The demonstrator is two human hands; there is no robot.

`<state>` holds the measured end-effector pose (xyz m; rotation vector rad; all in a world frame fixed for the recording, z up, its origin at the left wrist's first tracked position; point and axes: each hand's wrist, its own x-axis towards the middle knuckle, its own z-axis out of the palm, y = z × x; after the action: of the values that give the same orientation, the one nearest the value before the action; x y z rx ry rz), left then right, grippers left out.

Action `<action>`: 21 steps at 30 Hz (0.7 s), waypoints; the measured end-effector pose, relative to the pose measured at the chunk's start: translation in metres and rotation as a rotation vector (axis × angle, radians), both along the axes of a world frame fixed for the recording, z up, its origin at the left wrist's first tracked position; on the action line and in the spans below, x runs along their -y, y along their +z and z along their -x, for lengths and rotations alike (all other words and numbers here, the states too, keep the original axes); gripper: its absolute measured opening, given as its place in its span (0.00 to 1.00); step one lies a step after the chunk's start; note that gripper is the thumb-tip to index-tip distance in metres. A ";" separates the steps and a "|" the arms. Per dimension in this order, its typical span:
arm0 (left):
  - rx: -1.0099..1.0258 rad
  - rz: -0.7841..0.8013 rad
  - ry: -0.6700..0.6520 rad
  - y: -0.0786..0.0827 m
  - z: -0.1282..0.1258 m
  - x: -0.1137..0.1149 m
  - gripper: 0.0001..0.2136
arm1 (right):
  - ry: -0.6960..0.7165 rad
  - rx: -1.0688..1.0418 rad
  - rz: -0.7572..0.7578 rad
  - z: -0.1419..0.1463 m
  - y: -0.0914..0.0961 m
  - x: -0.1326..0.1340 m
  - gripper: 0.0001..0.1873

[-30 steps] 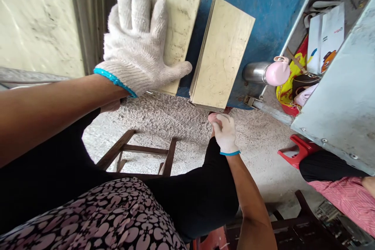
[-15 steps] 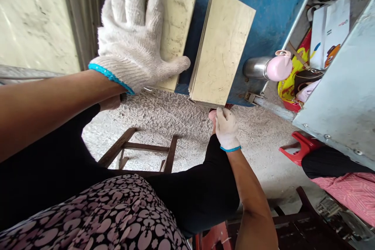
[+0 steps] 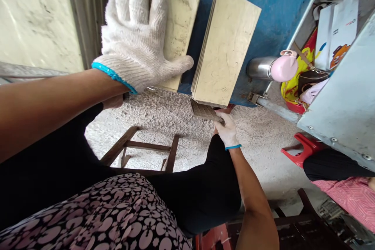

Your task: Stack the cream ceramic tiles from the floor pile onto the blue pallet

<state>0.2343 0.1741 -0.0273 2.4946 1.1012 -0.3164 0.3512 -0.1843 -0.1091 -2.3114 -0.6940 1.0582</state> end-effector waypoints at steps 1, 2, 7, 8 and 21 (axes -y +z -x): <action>0.018 0.002 -0.006 -0.001 0.001 0.000 0.61 | -0.016 -0.026 -0.006 -0.002 -0.005 -0.001 0.19; 0.051 0.004 -0.014 -0.001 0.002 -0.001 0.60 | -0.032 -0.042 -0.010 -0.004 -0.008 -0.003 0.19; 0.222 0.029 -0.030 -0.004 0.011 -0.003 0.56 | 0.099 0.073 -0.003 -0.015 -0.010 -0.015 0.15; 0.217 0.032 -0.029 -0.004 0.011 -0.003 0.56 | 0.168 0.088 -0.022 -0.016 -0.009 -0.017 0.13; 0.011 -0.090 -0.030 -0.006 0.002 0.002 0.59 | 0.587 0.110 -0.053 0.008 -0.006 -0.054 0.19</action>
<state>0.2326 0.1718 -0.0328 2.5900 1.0979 -0.2671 0.3429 -0.1307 -0.1152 -2.1789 -1.4856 1.1336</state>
